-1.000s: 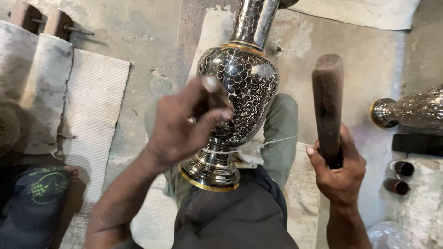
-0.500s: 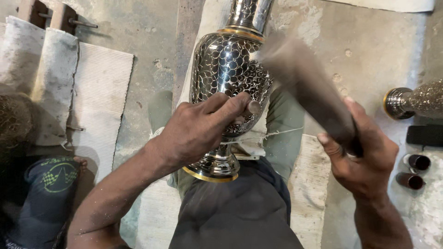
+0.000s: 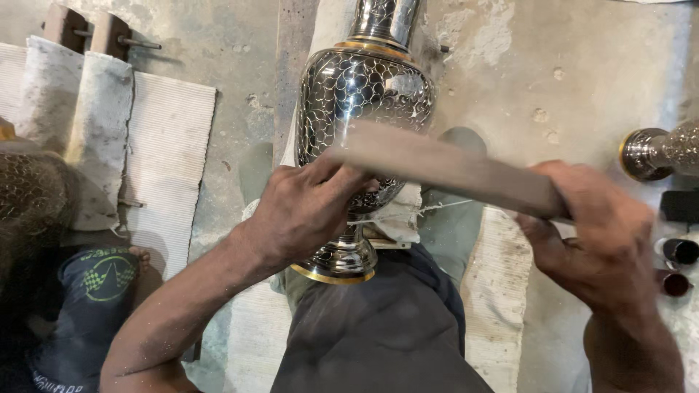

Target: The person sits on the floor with an engraved brass vase held between their legs, positions a small chisel against the vase surface, and repeatedly strikes the chisel with a wooden mallet to chase the decorative pattern, repositioning the chisel around the vase as they work.

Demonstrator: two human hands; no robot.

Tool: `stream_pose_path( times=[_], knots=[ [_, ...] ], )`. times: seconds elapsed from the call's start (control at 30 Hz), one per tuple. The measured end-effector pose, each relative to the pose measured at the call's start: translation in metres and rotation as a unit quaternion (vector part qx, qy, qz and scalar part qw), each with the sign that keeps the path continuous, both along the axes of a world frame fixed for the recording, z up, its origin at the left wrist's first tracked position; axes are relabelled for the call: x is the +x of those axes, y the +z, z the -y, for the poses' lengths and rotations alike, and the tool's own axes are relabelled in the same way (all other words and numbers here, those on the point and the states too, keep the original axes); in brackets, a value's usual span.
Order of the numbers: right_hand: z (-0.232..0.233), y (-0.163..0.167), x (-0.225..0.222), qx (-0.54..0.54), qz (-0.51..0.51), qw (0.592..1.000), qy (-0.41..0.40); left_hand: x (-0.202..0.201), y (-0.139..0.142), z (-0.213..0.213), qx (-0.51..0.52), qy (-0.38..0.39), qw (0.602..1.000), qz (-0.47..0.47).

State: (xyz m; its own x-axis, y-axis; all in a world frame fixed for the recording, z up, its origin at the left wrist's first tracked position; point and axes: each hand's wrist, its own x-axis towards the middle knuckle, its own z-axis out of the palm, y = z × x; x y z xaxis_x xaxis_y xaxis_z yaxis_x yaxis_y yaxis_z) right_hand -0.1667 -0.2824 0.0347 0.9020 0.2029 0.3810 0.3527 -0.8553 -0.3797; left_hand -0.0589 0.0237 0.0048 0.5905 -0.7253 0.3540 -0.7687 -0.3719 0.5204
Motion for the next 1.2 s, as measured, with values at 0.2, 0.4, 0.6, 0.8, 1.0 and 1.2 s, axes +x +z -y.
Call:
stream_pose_path(
  times=[0.2, 0.4, 0.6, 0.8, 1.0, 1.2],
  knots=[
    [-0.011, -0.006, -0.001, 0.33, -0.04, 0.941, -0.065, 0.001, 0.003, -0.002, 0.002, 0.0, 1.0, 0.017],
    [-0.018, -0.002, -0.001, 0.326, 0.003, 0.942, -0.077, 0.003, 0.008, -0.003, 0.011, -0.002, 1.0, 0.005],
    [-0.002, -0.033, -0.014, 0.124, 0.058, 0.991, -0.011, 0.005, 0.005, -0.002, -0.006, -0.015, 1.0, 0.008],
    [-0.005, -0.036, -0.02, 0.008, 0.021, 0.998, -0.061, 0.008, 0.002, -0.003, 0.025, -0.031, 0.999, 0.018],
    [0.0, -0.047, -0.019, 0.018, 0.028, 0.999, -0.033, 0.01, 0.003, -0.002, 0.033, -0.039, 0.999, 0.012],
    [0.007, -0.06, -0.031, 0.071, 0.02, 0.997, -0.032, 0.01, 0.002, -0.002, 0.037, -0.051, 0.998, -0.003]
  ],
)
